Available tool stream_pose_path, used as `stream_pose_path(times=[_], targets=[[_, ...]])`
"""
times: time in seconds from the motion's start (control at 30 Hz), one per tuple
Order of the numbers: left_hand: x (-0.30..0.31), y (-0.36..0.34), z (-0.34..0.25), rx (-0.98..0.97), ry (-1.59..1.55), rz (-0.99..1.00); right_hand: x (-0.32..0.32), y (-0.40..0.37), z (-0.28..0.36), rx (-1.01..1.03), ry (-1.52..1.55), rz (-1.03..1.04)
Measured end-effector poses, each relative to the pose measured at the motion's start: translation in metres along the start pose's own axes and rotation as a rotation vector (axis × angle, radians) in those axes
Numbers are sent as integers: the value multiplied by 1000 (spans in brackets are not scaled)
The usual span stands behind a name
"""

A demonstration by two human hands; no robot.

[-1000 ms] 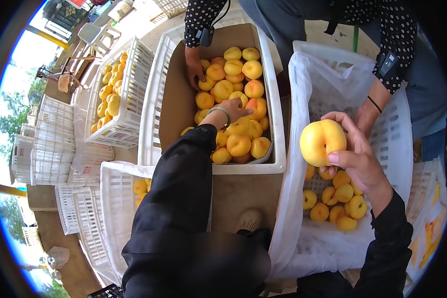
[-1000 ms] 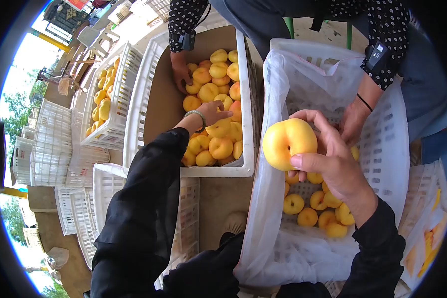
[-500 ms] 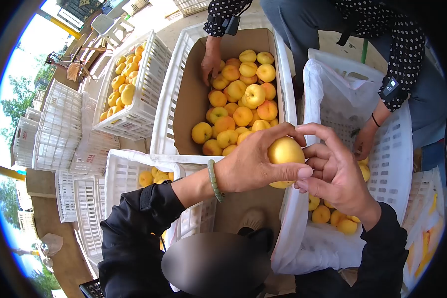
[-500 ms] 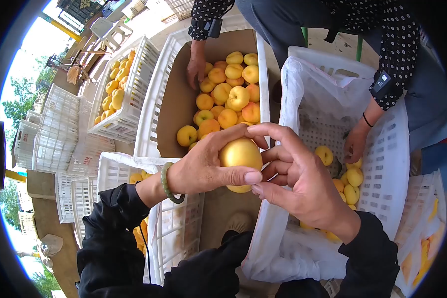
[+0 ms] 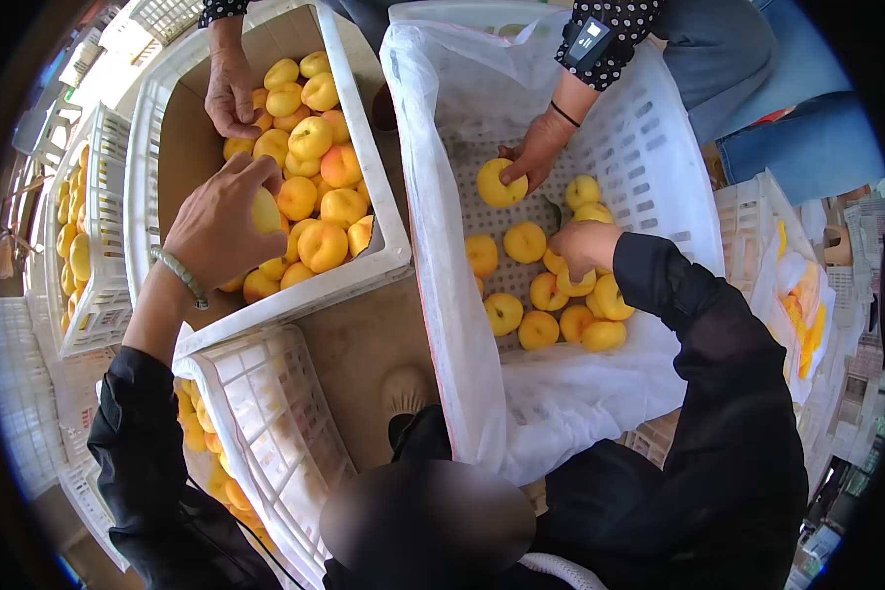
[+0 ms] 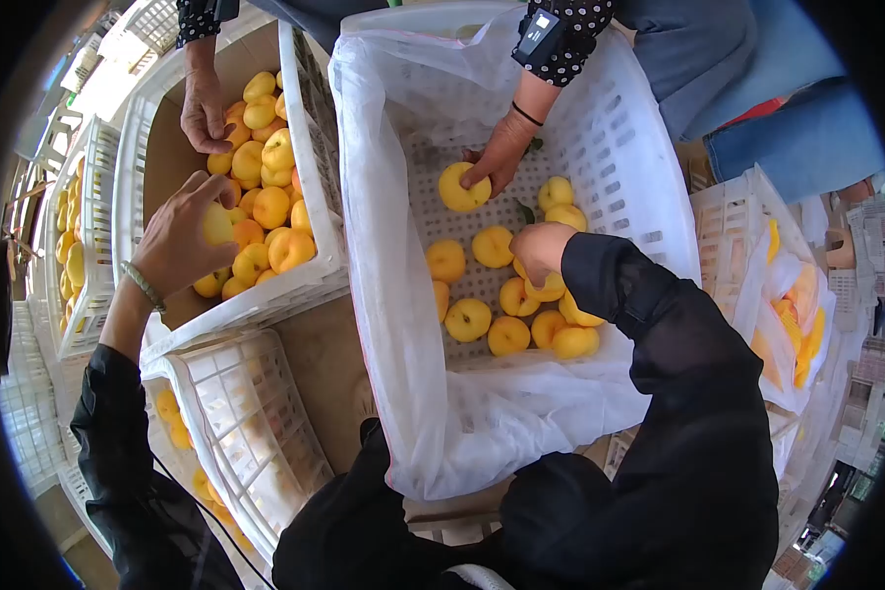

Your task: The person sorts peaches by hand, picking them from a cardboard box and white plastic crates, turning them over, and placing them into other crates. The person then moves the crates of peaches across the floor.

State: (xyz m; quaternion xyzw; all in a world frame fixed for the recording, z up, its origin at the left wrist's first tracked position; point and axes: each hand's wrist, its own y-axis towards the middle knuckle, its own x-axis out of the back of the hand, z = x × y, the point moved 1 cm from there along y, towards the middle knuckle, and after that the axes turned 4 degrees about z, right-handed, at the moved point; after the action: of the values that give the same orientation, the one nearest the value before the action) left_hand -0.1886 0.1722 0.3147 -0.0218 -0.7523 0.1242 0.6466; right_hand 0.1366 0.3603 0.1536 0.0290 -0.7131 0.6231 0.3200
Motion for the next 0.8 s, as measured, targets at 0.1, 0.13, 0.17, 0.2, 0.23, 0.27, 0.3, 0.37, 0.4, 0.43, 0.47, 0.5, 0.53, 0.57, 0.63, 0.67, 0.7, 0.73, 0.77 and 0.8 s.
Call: stream_pose_path(times=[0.1, 0.13, 0.17, 0.2, 0.23, 0.27, 0.3, 0.37, 0.4, 0.43, 0.47, 0.5, 0.53, 0.57, 0.63, 0.67, 0.7, 0.73, 0.77, 0.8], targets=[[-33, 36, 35, 135, 77, 224, -32, 9, 1, -23, -121, -23], [-53, 45, 53, 109, 58, 171, -41, 8, 1, -47, -153, -130], [-71, 52, 69, 81, 39, 115, -50, 14, 2, -48, -149, -120], [-91, 58, 87, 74, 30, 120, -59, 21, 3, -46, -138, -167], [-111, 62, 104, 85, 59, 239, -63, 23, 3, -43, -131, -214], [-122, 63, 112, 99, 92, 355, -60, 20, 3, -44, -137, -209], [-120, 62, 107, 103, 88, 353, -53, 15, 5, 29, -181, -168], [-104, 60, 85, 149, -26, 379, -37, 6, 4, 103, -221, -135], [-95, 61, 78, 152, -22, 381, -28, 2, 2, 140, -82, -146], [-84, 60, 70, 56, -52, 176, -17, -3, 1, 182, 55, -154], [-71, 56, 60, -35, -83, -28, 7, -21, 5, 150, 357, -50], [-48, 49, 37, 5, -210, -110, 30, -33, 8, 114, 650, 56], [-27, 40, 11, 50, -332, -208, 39, -33, -1, 276, 900, 183], [-15, 29, -8, -73, -430, -379, 48, -42, -1, 297, 865, 170], [10, 0, -52, -186, -647, -312, 69, -72, 11, 721, 1559, 138], [10, -7, -66, -254, -738, -274, 79, -80, 16, 731, 1527, 129], [7, -9, -79, -316, -821, -213, 88, -87, 22, 824, 1534, 56], [2, -9, -91, -324, -877, -144, 94, -93, 29, 911, 1557, -20], [-11, -5, -105, -340, -1065, -195, 101, -98, 39, 924, 1468, -127], [-17, 1, -112, -286, -1148, -203, 109, -107, 51, 889, 1456, -151]])
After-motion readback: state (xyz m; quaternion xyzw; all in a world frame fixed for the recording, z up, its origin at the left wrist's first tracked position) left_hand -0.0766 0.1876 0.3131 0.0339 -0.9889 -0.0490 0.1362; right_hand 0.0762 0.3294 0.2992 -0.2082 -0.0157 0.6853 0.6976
